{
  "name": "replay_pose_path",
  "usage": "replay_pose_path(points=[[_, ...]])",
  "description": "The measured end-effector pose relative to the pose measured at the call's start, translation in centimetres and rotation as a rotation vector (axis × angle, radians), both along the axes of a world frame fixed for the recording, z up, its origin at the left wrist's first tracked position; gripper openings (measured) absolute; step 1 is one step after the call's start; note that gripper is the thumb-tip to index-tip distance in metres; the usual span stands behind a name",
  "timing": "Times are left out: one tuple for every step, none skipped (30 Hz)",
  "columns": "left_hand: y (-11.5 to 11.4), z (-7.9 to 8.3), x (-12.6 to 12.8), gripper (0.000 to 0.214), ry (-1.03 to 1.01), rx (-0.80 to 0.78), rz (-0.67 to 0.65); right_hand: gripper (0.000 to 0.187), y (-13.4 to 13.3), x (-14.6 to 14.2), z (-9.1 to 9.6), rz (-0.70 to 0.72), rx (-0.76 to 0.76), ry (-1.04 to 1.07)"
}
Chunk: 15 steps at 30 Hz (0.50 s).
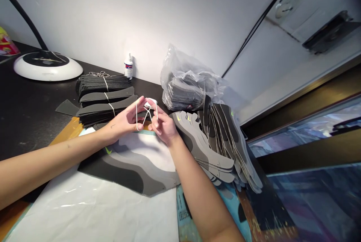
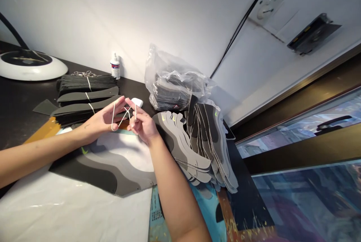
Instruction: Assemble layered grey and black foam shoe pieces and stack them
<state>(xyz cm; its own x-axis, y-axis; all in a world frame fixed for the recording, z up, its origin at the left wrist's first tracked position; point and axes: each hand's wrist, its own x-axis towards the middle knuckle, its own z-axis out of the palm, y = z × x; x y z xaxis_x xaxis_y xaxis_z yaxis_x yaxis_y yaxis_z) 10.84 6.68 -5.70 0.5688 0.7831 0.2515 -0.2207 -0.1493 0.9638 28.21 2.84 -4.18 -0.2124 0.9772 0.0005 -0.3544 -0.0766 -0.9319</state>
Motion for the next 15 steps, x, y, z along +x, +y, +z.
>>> replay_pose_path(points=[[0.0, -0.2, 0.1, 0.123, 0.013, 0.009, -0.024, 0.053, 0.2, -0.1, -0.2, 0.000, 0.019, -0.051], [0.1, -0.3, 0.1, 0.122, 0.031, 0.026, -0.036, 0.057, 0.4, -0.2, -0.5, -0.009, 0.045, -0.112], [0.2, -0.5, 0.1, 0.117, 0.064, 0.057, -0.032, 0.058, 0.5, -0.3, -0.8, -0.036, 0.075, -0.179], [0.3, -0.6, 0.0, 0.111, 0.120, 0.107, -0.005, 0.058, 0.7, -0.3, -1.0, -0.083, 0.110, -0.254], [0.3, -0.6, -0.1, 0.102, 0.198, 0.177, 0.042, 0.055, 0.8, -0.3, -1.2, -0.145, 0.147, -0.340], [0.4, -0.6, -0.2, 0.094, 0.285, 0.264, 0.104, 0.050, 0.8, -0.2, -1.4, -0.212, 0.184, -0.438], [0.4, -0.6, -0.3, 0.086, 0.372, 0.357, 0.172, 0.044, 0.8, -0.1, -1.4, -0.278, 0.219, -0.546], [0.3, -0.5, -0.4, 0.080, 0.451, 0.442, 0.233, 0.038, 0.7, 0.0, -1.3, -0.339, 0.255, -0.662], [0.3, -0.4, -0.5, 0.075, 0.514, 0.511, 0.286, 0.034, 0.5, 0.1, -1.2, -0.389, 0.287, -0.783], [0.2, -0.4, -0.6, 0.070, 0.558, 0.558, 0.326, 0.030, 0.4, 0.1, -1.0, -0.427, 0.314, -0.901], [0.1, -0.4, -0.6, 0.066, 0.587, 0.585, 0.358, 0.028, 0.2, 0.0, -0.8, -0.452, 0.337, -1.008], [0.0, -0.3, -0.6, 0.063, 0.605, 0.598, 0.386, 0.026, 0.1, -0.1, -0.6, -0.468, 0.351, -1.103], [-0.1, -0.3, -0.6, 0.059, 0.614, 0.607, 0.406, 0.024, 0.0, -0.3, -0.3, -0.479, 0.353, -1.189], [-0.2, -0.3, -0.5, 0.055, 0.609, 0.616, 0.417, 0.025, -0.1, -0.6, -0.1, -0.489, 0.344, -1.265], [-0.4, -0.3, -0.4, 0.052, 0.593, 0.620, 0.418, 0.027, -0.2, -0.9, 0.0, -0.498, 0.330, -1.330]])
